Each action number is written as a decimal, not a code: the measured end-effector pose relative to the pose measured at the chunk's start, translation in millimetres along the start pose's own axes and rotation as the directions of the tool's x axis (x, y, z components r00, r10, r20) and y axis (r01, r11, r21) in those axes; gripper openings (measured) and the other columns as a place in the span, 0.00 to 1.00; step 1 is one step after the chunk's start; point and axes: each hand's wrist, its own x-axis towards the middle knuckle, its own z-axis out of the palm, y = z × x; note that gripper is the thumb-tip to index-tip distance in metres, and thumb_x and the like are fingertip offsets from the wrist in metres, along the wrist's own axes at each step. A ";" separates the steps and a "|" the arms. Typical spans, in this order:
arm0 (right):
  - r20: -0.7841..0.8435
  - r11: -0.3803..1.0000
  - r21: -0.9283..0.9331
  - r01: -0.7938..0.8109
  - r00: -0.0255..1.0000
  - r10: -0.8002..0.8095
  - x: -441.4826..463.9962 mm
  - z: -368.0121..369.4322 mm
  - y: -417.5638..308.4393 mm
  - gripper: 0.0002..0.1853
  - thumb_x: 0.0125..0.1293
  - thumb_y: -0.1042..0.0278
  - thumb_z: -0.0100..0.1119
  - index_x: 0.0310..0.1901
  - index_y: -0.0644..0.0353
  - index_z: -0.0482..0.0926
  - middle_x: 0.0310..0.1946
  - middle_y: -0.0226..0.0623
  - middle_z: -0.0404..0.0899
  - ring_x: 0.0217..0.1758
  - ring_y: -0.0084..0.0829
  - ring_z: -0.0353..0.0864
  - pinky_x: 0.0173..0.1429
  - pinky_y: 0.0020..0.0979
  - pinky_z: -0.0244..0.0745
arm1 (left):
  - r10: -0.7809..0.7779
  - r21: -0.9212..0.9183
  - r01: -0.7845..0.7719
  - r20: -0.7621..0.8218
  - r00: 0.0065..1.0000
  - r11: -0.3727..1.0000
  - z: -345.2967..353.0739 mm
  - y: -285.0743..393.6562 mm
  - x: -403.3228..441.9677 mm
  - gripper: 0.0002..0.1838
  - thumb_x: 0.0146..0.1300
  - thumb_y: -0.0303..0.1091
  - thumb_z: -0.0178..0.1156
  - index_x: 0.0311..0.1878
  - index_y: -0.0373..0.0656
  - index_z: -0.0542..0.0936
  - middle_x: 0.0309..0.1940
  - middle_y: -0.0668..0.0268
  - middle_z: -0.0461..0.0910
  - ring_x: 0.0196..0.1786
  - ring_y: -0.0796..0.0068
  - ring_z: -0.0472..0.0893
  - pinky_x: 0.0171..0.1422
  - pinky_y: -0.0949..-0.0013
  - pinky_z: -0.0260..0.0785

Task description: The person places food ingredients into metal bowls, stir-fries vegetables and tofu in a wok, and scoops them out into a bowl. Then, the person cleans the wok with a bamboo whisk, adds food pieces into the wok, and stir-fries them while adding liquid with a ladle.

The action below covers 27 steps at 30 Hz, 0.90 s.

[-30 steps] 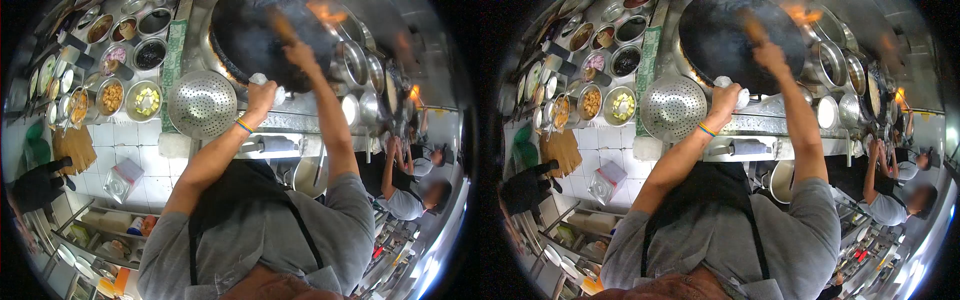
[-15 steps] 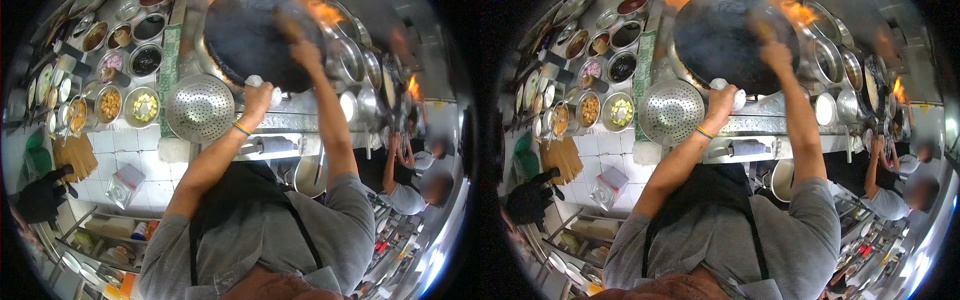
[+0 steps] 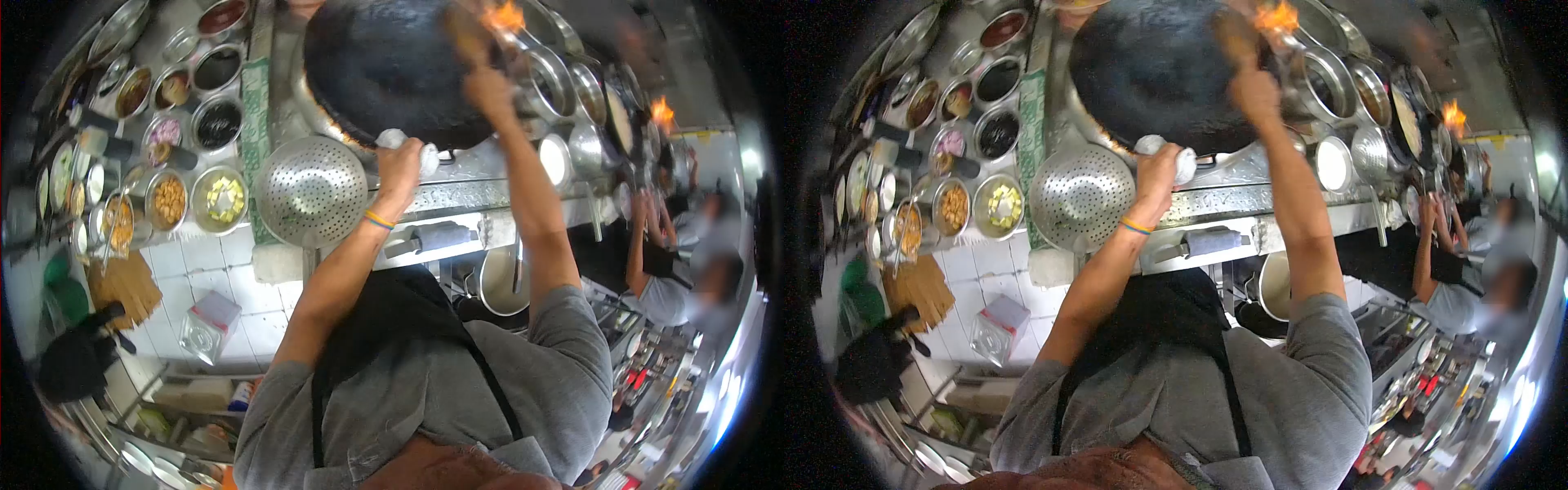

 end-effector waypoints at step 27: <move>0.095 0.687 0.685 -0.242 0.965 0.245 -303.0 70.8 162.5 0.33 0.62 0.56 0.63 0.68 0.59 0.69 0.50 0.66 0.76 0.55 0.60 0.77 0.60 0.46 0.73 | -0.235 -0.002 0.235 0.044 0.971 0.972 -7.2 22.4 -42.9 0.06 0.67 0.39 0.54 0.37 0.52 0.77 0.24 0.71 0.78 0.23 0.74 0.76 0.19 0.67 0.59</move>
